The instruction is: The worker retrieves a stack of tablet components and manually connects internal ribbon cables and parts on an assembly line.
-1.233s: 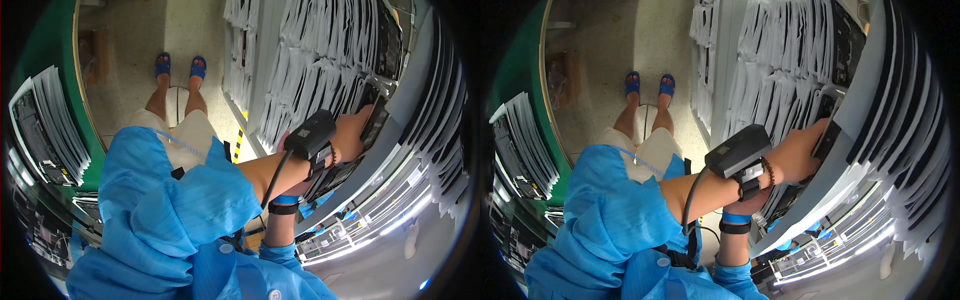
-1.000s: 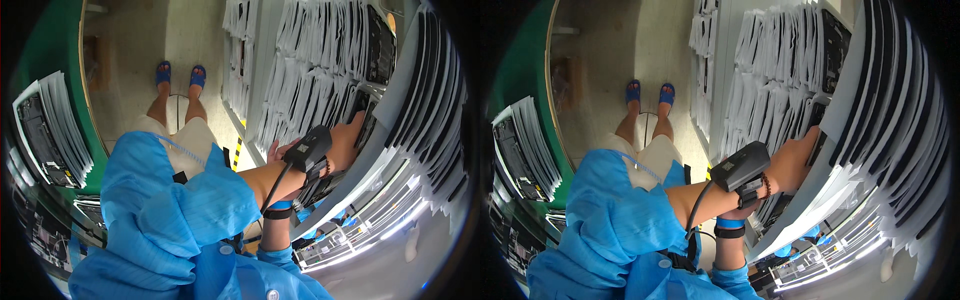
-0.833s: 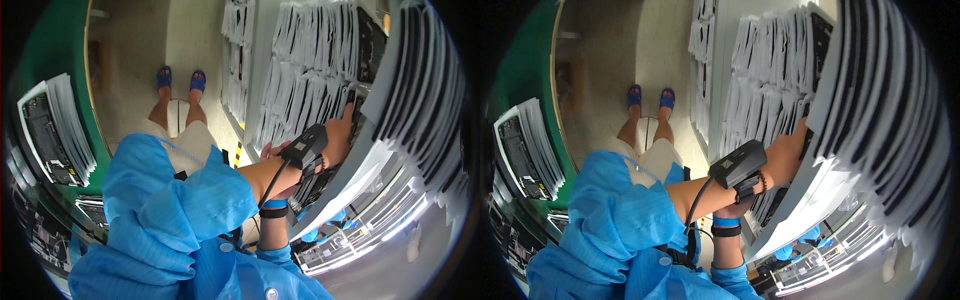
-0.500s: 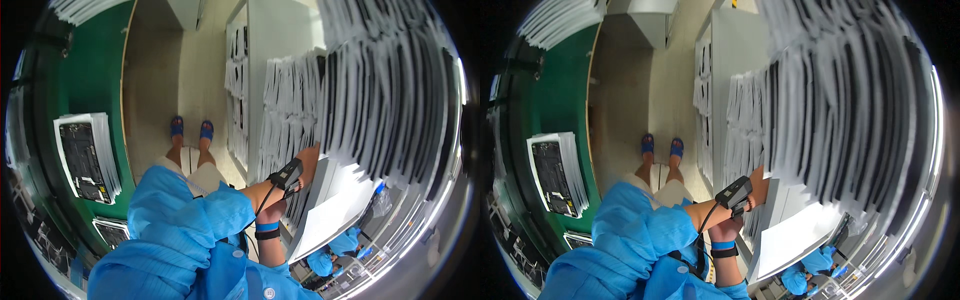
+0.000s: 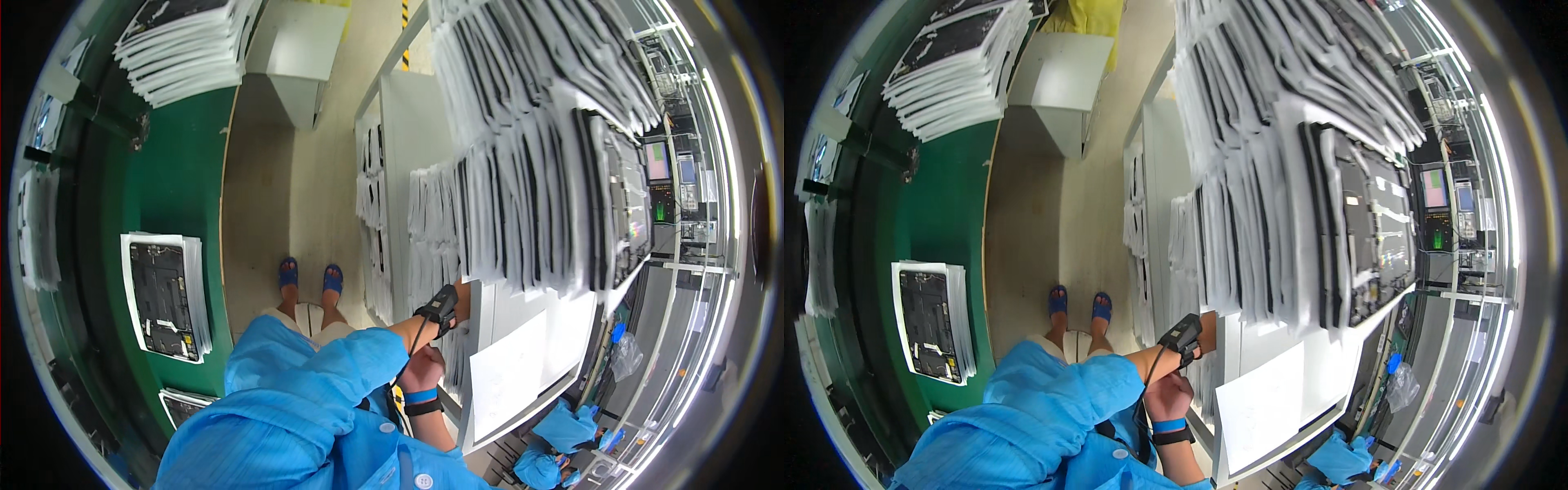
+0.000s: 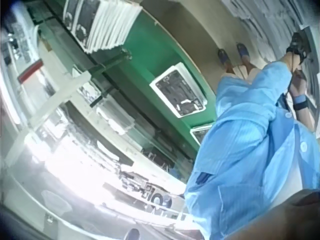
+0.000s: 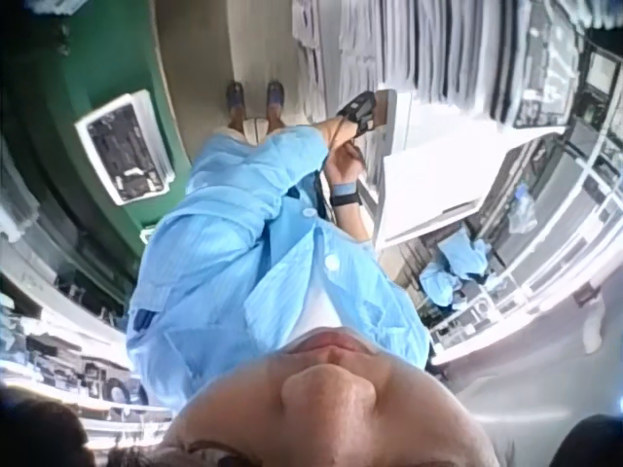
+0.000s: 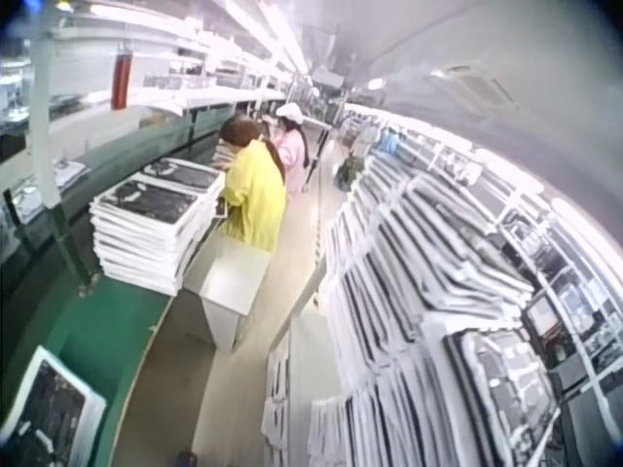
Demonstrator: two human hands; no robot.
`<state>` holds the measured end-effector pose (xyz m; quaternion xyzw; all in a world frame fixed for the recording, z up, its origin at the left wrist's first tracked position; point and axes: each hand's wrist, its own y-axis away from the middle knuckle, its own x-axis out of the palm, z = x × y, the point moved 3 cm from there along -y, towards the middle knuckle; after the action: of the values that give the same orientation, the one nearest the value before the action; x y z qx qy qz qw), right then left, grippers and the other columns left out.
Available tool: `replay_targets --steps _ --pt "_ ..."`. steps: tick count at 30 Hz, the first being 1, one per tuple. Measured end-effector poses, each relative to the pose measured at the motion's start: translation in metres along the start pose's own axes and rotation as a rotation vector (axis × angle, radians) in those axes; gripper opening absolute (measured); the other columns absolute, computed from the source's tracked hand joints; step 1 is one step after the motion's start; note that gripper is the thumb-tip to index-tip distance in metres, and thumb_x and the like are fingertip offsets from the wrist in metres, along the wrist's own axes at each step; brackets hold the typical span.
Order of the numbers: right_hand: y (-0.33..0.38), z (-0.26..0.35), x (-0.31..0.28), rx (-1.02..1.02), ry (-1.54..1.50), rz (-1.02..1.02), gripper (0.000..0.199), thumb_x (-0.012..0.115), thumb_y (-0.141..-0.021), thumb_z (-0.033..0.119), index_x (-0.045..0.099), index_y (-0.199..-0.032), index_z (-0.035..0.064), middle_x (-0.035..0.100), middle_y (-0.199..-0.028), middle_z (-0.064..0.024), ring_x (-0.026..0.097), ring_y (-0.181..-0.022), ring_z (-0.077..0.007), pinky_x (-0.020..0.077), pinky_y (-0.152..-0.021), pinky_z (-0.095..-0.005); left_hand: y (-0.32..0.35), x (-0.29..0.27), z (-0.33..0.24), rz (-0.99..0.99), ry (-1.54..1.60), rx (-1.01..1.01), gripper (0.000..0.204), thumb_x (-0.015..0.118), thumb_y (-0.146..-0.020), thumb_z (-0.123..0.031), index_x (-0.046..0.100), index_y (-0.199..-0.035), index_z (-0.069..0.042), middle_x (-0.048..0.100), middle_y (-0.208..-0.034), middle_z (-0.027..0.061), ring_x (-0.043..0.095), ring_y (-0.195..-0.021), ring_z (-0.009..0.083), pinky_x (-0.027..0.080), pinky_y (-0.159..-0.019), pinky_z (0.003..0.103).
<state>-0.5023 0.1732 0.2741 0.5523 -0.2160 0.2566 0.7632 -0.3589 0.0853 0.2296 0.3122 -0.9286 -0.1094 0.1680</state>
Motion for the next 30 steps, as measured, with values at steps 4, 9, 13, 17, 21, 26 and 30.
replay_targets --steps 4,9,13,17,21,26,30 --pt "-0.001 -0.007 0.021 0.085 -0.079 0.175 0.013 0.06 -0.088 0.018 0.065 -0.092 0.0066 0.07 -0.1 -0.0094 0.063 -0.097 -0.0251 0.0445 -0.103 -0.0471 0.03 -0.049 -0.013 -0.21 -0.086 -0.03 0.072 0.071 -0.085 -0.013 0.035 -0.147 -0.004 0.07 -0.077 0.0233 0.072 -0.07 0.0364 0.056 -0.067 0.043" --pt "-0.006 -0.026 0.058 0.13 0.129 0.093 0.018 0.058 -0.093 0.024 0.064 -0.095 0.0067 0.068 -0.093 -0.0097 0.062 -0.089 -0.0249 0.0469 -0.101 -0.0465 0.148 -0.162 -0.026 -0.489 -0.347 0.128 0.046 0.07 -0.09 -0.019 0.059 -0.132 -0.006 0.07 -0.079 0.0153 0.07 -0.07 0.0285 0.054 -0.065 0.038" --pt "-0.006 -0.048 0.112 0.178 0.355 0.234 0.018 0.055 -0.096 0.024 0.061 -0.099 0.007 0.065 -0.093 -0.0093 0.062 -0.087 -0.0246 0.0468 -0.104 -0.0489 0.253 -0.224 -0.063 -0.697 -0.58 0.202 0.033 0.069 -0.086 -0.01 0.066 -0.119 -0.007 0.068 -0.083 0.0143 0.069 -0.075 0.0312 0.055 -0.068 0.039" --pt "-0.029 -0.08 0.146 0.302 0.515 0.377 0.022 0.053 -0.101 0.025 0.062 -0.103 0.0052 0.068 -0.098 -0.0114 0.064 -0.091 -0.0252 0.051 -0.098 -0.0456 0.352 -0.251 -0.078 -0.971 -0.83 0.199 0.03 0.065 -0.084 0.002 0.067 -0.113 -0.005 0.065 -0.087 0.013 0.066 -0.075 0.0326 0.054 -0.068 0.041" --pt "-0.031 -0.113 0.178 0.48 0.596 0.472 0.021 0.054 -0.099 0.024 0.062 -0.103 0.0045 0.067 -0.099 -0.0107 0.064 -0.091 -0.0251 0.0499 -0.103 -0.0473 0.431 -0.236 -0.054 -1.288 -0.652 0.075 0.026 0.067 -0.084 -0.001 0.068 -0.11 -0.006 0.07 -0.094 0.017 0.067 -0.081 0.0386 0.055 -0.071 0.046" --pt "-0.054 -0.156 0.18 0.756 0.667 0.467 0.018 0.057 -0.095 0.021 0.063 -0.1 0.0048 0.067 -0.096 -0.0095 0.063 -0.09 -0.0246 0.0484 -0.107 -0.0489 0.497 -0.174 0.001 -1.567 -0.431 -0.193 0.025 0.069 -0.085 -0.005 0.068 -0.111 -0.005 0.069 -0.089 0.0164 0.068 -0.08 0.0361 0.054 -0.072 0.045" --pt "-0.063 -0.193 0.169 0.903 0.783 0.424 0.015 0.06 -0.094 0.02 0.064 -0.097 0.0057 0.067 -0.094 -0.0081 0.063 -0.091 -0.0235 0.0491 -0.105 -0.0473 0.542 -0.116 0.035 -1.813 -0.405 -0.464 0.027 0.073 -0.086 -0.012 0.068 -0.112 -0.005 0.07 -0.094 0.0146 0.069 -0.087 0.0326 0.055 -0.077 0.044"
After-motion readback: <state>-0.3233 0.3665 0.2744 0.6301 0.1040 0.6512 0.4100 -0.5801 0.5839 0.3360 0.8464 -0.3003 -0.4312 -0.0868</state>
